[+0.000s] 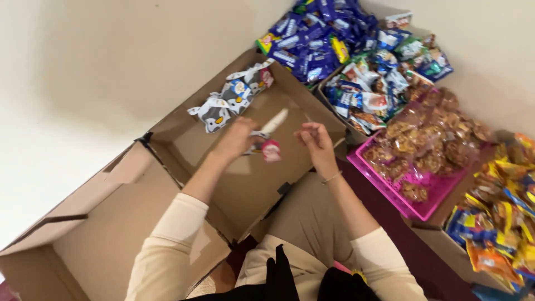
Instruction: A person sits on the floor and fills small white gift bags with various snack packets taken from several organized bins.
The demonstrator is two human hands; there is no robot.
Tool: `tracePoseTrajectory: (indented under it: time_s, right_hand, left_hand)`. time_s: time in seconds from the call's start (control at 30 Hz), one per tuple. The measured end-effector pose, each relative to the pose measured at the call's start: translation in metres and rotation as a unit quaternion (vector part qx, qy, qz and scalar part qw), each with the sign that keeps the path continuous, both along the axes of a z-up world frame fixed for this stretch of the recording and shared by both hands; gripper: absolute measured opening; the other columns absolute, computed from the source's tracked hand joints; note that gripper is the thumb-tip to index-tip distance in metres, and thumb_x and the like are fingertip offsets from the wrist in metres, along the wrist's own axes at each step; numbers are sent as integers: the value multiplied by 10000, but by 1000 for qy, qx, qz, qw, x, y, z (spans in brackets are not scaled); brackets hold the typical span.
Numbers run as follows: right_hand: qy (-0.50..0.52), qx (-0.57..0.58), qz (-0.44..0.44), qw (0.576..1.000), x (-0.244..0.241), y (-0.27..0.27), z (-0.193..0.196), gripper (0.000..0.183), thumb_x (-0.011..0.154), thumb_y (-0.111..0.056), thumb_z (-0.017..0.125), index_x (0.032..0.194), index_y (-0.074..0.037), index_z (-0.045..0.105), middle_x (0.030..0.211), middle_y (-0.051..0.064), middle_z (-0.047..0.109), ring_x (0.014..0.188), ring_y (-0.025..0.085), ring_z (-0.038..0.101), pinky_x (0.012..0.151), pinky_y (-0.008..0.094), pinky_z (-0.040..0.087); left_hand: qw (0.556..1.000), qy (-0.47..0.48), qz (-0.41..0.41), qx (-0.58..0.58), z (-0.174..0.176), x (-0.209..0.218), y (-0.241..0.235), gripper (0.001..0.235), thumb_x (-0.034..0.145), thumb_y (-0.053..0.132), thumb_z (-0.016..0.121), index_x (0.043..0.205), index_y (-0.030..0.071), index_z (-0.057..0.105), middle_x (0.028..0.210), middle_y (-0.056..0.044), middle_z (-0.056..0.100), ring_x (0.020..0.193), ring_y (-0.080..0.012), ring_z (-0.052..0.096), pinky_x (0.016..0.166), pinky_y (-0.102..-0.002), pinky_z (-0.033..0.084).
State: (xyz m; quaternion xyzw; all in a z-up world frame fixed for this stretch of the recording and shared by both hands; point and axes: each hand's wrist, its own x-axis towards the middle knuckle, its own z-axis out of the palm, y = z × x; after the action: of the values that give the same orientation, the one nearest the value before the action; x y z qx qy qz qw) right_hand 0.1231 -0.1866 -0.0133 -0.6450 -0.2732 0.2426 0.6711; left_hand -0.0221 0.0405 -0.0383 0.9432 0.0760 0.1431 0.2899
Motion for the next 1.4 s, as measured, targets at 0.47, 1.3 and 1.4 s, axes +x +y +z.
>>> tracePoseTrajectory:
  time_s: [0.47, 1.3, 1.4]
  right_hand:
    - [89, -75, -99, 988, 38, -103, -66, 171, 1076, -105, 553, 1235, -66, 601, 967, 103, 725, 821, 144, 705, 770, 239, 589]
    - [107, -110, -353, 923, -32, -369, -97, 154, 1096, -61, 566, 1244, -56, 609, 992, 143, 687, 859, 190, 679, 814, 327, 571]
    - [111, -81, -429, 893, -59, -412, -91, 156, 1087, -64, 572, 1236, -42, 613, 997, 142, 688, 874, 177, 676, 837, 312, 574]
  left_hand:
    - [914, 190, 345, 95, -157, -112, 162, 246, 856, 323, 795, 1022, 147, 753, 1029, -76, 613, 920, -357, 712, 826, -433, 605]
    - [882, -63, 311, 350, -82, -52, 72, 246, 650, 235, 708, 853, 169, 585, 943, -45, 550, 995, -321, 547, 778, -441, 443]
    - [901, -106, 255, 333, -59, 4, 22, 381, 600, 229, 759, 931, 122, 603, 994, -80, 580, 1016, -353, 562, 805, -452, 478]
